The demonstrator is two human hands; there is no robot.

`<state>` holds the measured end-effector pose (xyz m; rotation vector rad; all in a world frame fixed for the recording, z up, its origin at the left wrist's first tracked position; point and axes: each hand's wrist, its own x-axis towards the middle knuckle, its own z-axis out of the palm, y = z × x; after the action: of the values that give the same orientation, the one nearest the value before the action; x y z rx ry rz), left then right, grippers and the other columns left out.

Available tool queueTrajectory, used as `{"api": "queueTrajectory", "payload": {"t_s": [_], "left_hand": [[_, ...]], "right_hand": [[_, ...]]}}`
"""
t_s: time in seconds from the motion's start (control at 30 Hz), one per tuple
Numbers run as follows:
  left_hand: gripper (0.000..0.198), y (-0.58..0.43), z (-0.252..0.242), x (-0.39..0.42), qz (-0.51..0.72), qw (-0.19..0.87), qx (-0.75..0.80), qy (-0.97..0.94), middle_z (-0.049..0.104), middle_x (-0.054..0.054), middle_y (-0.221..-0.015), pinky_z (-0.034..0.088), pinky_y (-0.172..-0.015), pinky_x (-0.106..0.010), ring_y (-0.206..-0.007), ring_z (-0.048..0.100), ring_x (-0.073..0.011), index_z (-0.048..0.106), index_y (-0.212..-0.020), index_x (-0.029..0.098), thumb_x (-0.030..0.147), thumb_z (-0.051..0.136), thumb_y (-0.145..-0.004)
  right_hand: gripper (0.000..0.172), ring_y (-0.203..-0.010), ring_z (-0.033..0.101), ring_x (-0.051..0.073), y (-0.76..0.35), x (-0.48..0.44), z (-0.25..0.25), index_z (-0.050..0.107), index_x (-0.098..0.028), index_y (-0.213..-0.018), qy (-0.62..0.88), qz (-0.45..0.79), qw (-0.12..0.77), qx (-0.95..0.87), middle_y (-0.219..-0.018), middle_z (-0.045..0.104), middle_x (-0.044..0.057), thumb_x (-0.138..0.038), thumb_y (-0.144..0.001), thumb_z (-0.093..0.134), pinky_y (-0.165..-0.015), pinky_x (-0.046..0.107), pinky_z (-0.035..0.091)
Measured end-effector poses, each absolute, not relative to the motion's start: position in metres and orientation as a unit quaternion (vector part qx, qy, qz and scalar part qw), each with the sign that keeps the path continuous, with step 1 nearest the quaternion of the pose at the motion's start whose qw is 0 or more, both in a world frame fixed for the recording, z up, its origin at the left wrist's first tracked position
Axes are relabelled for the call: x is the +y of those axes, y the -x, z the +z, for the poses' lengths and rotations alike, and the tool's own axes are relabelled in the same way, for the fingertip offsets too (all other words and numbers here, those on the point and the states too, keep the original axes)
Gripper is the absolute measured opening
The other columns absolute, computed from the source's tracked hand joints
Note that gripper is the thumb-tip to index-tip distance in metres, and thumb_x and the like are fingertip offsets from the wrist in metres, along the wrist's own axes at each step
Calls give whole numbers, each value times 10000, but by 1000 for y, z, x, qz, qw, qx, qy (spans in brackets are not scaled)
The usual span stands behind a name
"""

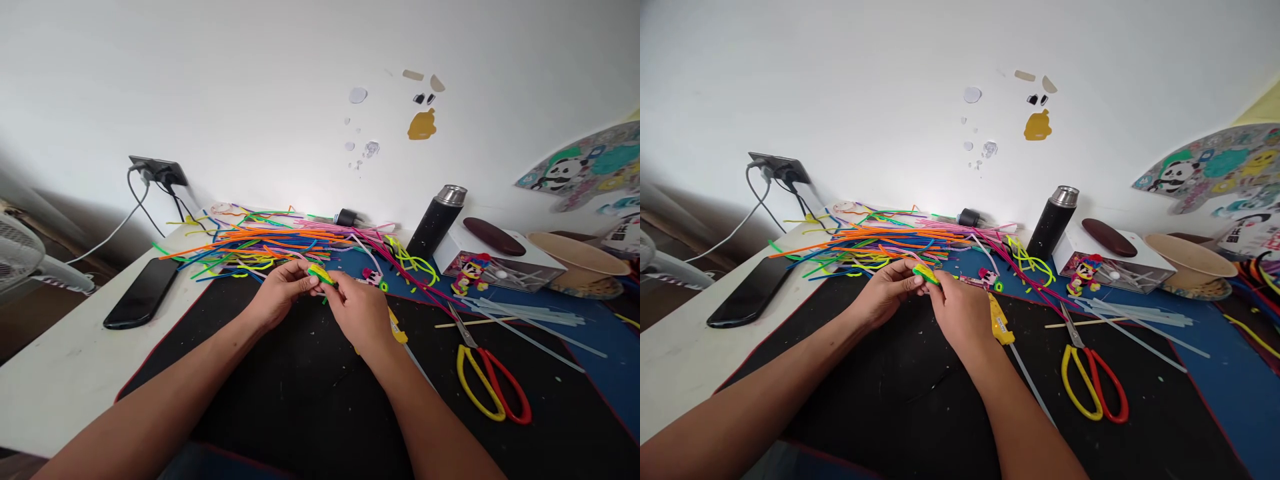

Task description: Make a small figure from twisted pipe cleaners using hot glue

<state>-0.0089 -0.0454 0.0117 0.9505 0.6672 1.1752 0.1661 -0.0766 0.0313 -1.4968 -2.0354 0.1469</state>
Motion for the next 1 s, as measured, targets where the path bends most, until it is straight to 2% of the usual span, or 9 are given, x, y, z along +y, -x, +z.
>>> {"api": "queueTrajectory", "payload": {"t_s": [0.2, 0.37, 0.53, 0.67, 0.83, 1.0], "left_hand": [[264, 12, 13, -44, 534, 667, 305, -421, 732, -23, -788, 547, -689, -261, -674, 660, -134, 749, -869, 157, 272, 924, -707], [290, 14, 11, -41, 546, 653, 322, -415, 729, -14, -783, 554, -681, -273, -652, 651, -132, 738, -864, 159, 285, 932, -689], [290, 15, 10, -41, 546, 647, 324, -421, 731, -15, -794, 557, -699, -268, -656, 654, -125, 738, -879, 154, 282, 926, -699], [268, 14, 10, -41, 544, 671, 307, -400, 734, -19, -788, 581, -685, -273, -645, 666, -129, 737, -864, 153, 268, 922, -709], [258, 12, 12, -43, 525, 702, 303, -373, 754, -37, -849, 613, -737, -279, -691, 704, -139, 758, -862, 151, 249, 932, -699], [352, 10, 13, -45, 515, 712, 291, -378, 748, -44, -955, 601, -811, -266, -766, 709, -132, 782, -1020, 158, 253, 926, -714]], "right_hand": [[288, -618, 654, 195, -165, -78, 33, 758, -226, -1191, 538, 136, 344, -758, -692, 729, 5, -383, -997, 612, -599, 284, 390], [388, -670, 683, 210, -165, -77, 32, 705, -212, -1327, 529, 176, 343, -756, -772, 765, 25, -405, -1020, 568, -623, 293, 438], [413, -688, 712, 217, -165, -77, 32, 678, -226, -1374, 534, 210, 344, -744, -779, 779, 28, -422, -1035, 547, -623, 289, 465], [441, -717, 736, 240, -163, -78, 33, 648, -221, -1419, 543, 162, 318, -761, -821, 802, 53, -421, -1038, 545, -645, 298, 475], [385, -831, 777, 275, -162, -78, 31, 690, -230, -1374, 565, 74, 283, -771, -971, 830, 98, -357, -1047, 531, -664, 304, 469], [338, -809, 780, 262, -164, -76, 29, 716, -252, -1321, 562, 51, 289, -773, -1026, 831, 80, -316, -1040, 538, -651, 303, 460]]}}
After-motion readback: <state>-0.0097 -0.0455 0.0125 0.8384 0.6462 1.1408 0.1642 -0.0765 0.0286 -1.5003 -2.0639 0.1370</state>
